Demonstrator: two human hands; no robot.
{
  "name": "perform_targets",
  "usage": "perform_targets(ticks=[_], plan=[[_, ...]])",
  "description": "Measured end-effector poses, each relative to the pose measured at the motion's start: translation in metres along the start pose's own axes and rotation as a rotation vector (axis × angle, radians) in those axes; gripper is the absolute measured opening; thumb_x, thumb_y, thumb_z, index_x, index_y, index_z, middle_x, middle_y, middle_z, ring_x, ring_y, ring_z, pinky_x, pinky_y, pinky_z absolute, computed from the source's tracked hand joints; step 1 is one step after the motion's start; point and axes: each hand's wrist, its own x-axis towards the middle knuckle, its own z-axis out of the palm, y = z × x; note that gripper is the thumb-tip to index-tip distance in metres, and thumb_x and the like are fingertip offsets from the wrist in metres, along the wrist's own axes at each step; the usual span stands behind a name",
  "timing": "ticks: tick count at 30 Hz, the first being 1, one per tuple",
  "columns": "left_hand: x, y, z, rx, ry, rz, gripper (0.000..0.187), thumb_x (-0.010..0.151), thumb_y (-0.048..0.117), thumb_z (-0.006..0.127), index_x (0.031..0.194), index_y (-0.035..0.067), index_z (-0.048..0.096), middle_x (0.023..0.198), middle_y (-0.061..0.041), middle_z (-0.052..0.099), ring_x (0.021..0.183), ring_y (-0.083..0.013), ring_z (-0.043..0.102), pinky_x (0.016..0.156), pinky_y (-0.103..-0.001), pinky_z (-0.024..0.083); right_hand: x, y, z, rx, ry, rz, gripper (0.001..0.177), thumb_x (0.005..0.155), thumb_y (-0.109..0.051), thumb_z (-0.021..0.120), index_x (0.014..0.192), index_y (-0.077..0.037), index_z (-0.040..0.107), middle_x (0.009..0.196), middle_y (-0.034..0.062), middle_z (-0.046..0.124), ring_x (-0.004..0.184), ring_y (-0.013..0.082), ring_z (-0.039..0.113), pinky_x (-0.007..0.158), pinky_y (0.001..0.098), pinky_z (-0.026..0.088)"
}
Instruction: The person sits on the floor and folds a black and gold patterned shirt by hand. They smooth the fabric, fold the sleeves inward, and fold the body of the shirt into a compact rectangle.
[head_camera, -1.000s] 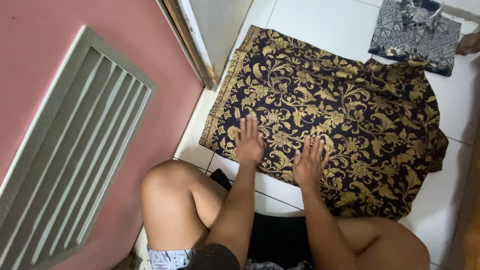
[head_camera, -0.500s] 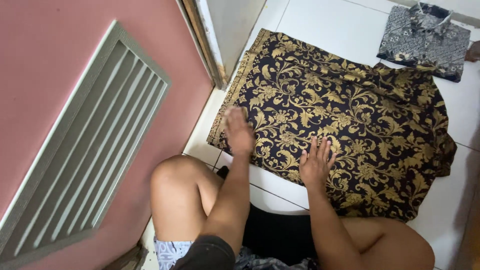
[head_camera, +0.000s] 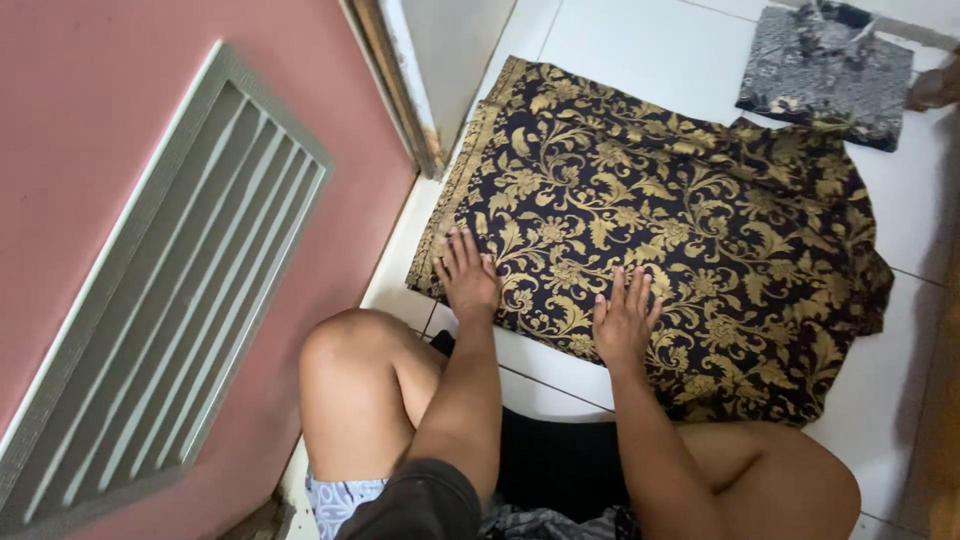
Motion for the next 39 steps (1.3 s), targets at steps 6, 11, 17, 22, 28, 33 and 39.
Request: perform_targets(ticks=[6, 11, 17, 22, 28, 33, 39], plan=[[0.002, 0.002, 0.01, -0.019, 0.078, -0.016, 0.068, 0.107, 0.041, 0.027, 0.165, 0.015, 0.006, 0.173, -0.007, 0.004, 0.158, -0.0299, 0.002, 0.128, -0.052, 0.003, 0.0, 0.004, -0.002, -0.001, -0.021, 0.054, 0.064, 0.108, -0.042, 0.039, 0.161, -0.007, 0.031, 0.17, 0.022, 0.021, 0.159, 0.0348, 0.015, 0.123, 0.0628, 0.01], [0.017, -0.002, 0.035, -0.047, 0.092, -0.024, 0.069, 0.108, 0.041, 0.025, 0.165, 0.014, -0.001, 0.173, -0.008, -0.003, 0.158, -0.0306, -0.004, 0.127, -0.054, -0.002, -0.005, 0.044, 0.015, 0.021, -0.001, 0.292, 0.07, 0.11, -0.05, 0.028, 0.164, -0.007, 0.019, 0.172, 0.0193, 0.01, 0.16, 0.0319, 0.006, 0.124, 0.0628, 0.003], [-0.033, 0.048, -0.001, -0.058, -0.07, 0.257, 0.065, 0.107, 0.035, 0.027, 0.165, 0.018, 0.004, 0.172, -0.006, 0.006, 0.158, -0.0253, 0.003, 0.128, -0.049, 0.008, -0.022, 0.023, -0.012, 0.042, 0.008, 0.347, 0.068, 0.109, -0.04, 0.034, 0.164, -0.005, 0.017, 0.171, 0.0197, 0.013, 0.159, 0.0331, 0.01, 0.125, 0.0603, 0.006], [-0.07, 0.06, 0.028, -0.002, -0.164, 0.532, 0.065, 0.106, 0.031, 0.036, 0.164, 0.014, 0.012, 0.172, -0.008, 0.01, 0.159, -0.0312, 0.006, 0.126, -0.052, 0.017, -0.042, 0.007, -0.018, 0.091, -0.181, 0.317, 0.066, 0.109, -0.042, 0.031, 0.165, -0.01, 0.015, 0.173, 0.0138, 0.008, 0.159, 0.0259, 0.0, 0.126, 0.0545, 0.002], [-0.11, 0.055, -0.002, -0.038, -0.174, 0.629, 0.064, 0.104, 0.028, 0.04, 0.163, 0.014, 0.019, 0.172, -0.008, 0.012, 0.158, -0.0325, 0.012, 0.124, -0.053, 0.022, -0.065, 0.023, -0.048, 0.212, -0.277, 0.343, 0.069, 0.103, -0.031, 0.039, 0.164, -0.005, 0.017, 0.172, 0.0197, 0.001, 0.16, 0.0319, -0.003, 0.124, 0.0603, 0.001], [-0.116, 0.06, 0.006, -0.169, -0.132, 0.586, 0.067, 0.104, 0.032, 0.04, 0.165, 0.021, 0.014, 0.171, -0.006, 0.016, 0.157, -0.0313, 0.015, 0.121, -0.052, 0.028, -0.09, 0.024, -0.141, 0.204, -0.222, 0.328, 0.069, 0.103, -0.032, 0.037, 0.163, -0.002, 0.023, 0.171, 0.0236, 0.01, 0.159, 0.038, 0.009, 0.124, 0.0598, 0.012], [-0.162, 0.085, -0.017, -0.282, -0.131, 0.727, 0.063, 0.105, 0.026, 0.038, 0.165, 0.021, 0.019, 0.168, -0.009, 0.025, 0.155, -0.0338, 0.022, 0.121, -0.053, 0.028, -0.097, 0.048, -0.192, 0.411, -0.065, 0.331, 0.068, 0.103, -0.026, 0.044, 0.163, -0.001, 0.024, 0.169, 0.0255, 0.016, 0.157, 0.0398, 0.008, 0.125, 0.0561, 0.012]])
